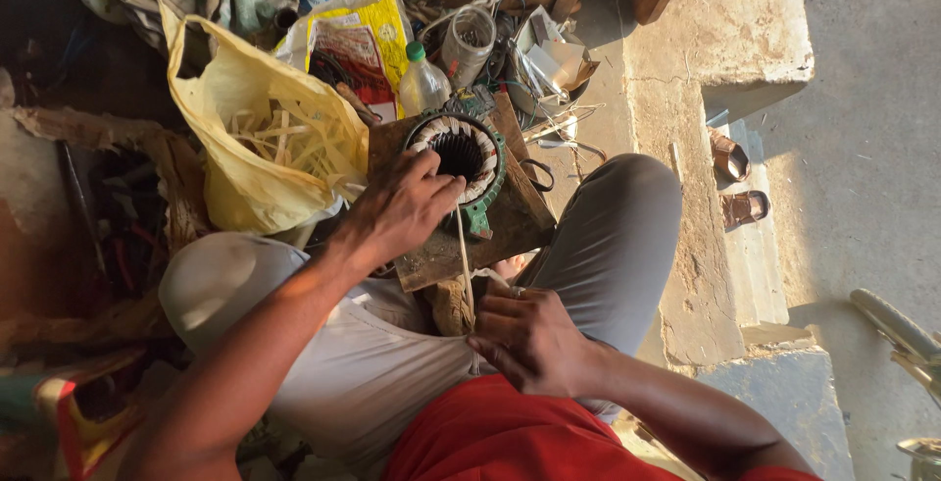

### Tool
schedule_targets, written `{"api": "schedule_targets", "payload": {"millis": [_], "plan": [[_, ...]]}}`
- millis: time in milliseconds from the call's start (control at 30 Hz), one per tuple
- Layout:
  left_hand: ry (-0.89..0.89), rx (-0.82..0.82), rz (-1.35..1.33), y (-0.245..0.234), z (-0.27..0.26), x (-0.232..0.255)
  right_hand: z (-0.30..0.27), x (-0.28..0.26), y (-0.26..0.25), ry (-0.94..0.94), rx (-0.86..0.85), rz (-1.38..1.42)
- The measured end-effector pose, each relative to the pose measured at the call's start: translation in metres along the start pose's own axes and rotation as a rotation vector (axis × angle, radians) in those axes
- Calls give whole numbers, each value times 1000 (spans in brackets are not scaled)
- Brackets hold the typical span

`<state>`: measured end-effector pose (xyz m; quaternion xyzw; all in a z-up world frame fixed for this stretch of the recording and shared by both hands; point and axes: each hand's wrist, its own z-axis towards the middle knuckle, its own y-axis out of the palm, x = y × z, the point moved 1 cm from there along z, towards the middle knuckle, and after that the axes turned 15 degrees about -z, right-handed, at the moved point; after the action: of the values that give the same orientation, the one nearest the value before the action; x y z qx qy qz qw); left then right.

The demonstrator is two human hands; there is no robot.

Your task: The person sits on the ground and wraps a white strap around the copper windings of a green motor stator. They repeatedly pull the strap, tuck it into the slots, and use a hammer to secure it in place.

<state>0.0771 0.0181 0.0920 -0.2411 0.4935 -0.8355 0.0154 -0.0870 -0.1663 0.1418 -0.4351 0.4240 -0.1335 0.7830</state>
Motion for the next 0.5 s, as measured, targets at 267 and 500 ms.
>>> {"api": "schedule_targets", "payload": {"millis": [267,500], "plan": [[26,166,-223,36,-43,32,2,17,18,-199,107,31],[-294,552,-665,99,-46,55,69,130,53,207,354,-219]]}}
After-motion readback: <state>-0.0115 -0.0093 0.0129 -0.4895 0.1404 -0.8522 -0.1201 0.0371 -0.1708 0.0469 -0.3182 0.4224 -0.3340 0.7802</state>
